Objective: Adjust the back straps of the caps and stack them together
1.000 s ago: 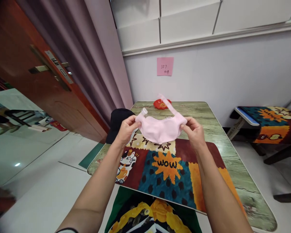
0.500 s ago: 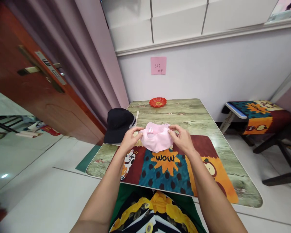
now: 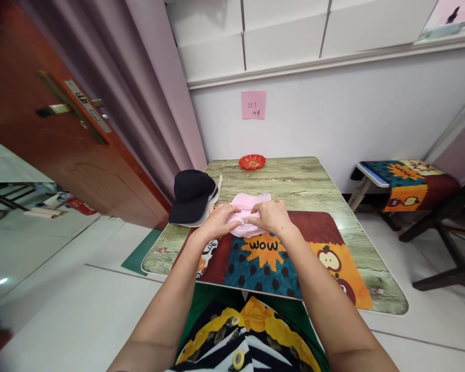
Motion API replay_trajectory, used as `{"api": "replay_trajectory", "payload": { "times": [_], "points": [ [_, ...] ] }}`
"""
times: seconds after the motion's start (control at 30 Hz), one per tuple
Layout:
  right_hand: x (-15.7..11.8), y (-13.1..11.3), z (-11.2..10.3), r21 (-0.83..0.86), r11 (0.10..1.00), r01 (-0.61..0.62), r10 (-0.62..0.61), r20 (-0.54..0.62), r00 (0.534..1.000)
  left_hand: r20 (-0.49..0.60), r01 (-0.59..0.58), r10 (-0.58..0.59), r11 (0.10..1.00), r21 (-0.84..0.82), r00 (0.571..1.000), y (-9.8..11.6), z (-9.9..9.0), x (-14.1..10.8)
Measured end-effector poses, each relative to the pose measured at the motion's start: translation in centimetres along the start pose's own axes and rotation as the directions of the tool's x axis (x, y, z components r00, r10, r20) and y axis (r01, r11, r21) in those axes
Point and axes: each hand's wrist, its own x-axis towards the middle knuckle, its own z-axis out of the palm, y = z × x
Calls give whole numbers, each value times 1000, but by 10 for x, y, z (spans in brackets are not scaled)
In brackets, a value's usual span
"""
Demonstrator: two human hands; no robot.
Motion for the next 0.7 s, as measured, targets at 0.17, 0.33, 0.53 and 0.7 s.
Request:
{"api": "replay_trajectory", "payload": {
  "times": [0.17, 0.33, 0.53, 0.7],
  "points": [
    [-7, -5, 3, -62, 998, -6, 5, -8, 1000, -17, 151, -151, 988, -31, 988, 2, 2, 7],
    [-18, -1, 5, 229, 967, -116, 159, -176, 971, -40, 137, -136, 990, 17, 990, 10, -1, 0],
    [-29, 1, 9, 664, 745, -63, 299, -248, 921, -217, 35, -98, 960, -277, 971, 6, 2, -9],
    [-35, -6, -1, 716, 697, 23, 288, -310, 906, -256, -31, -104, 880, -474, 961, 10, 19, -5]
  ]
}}
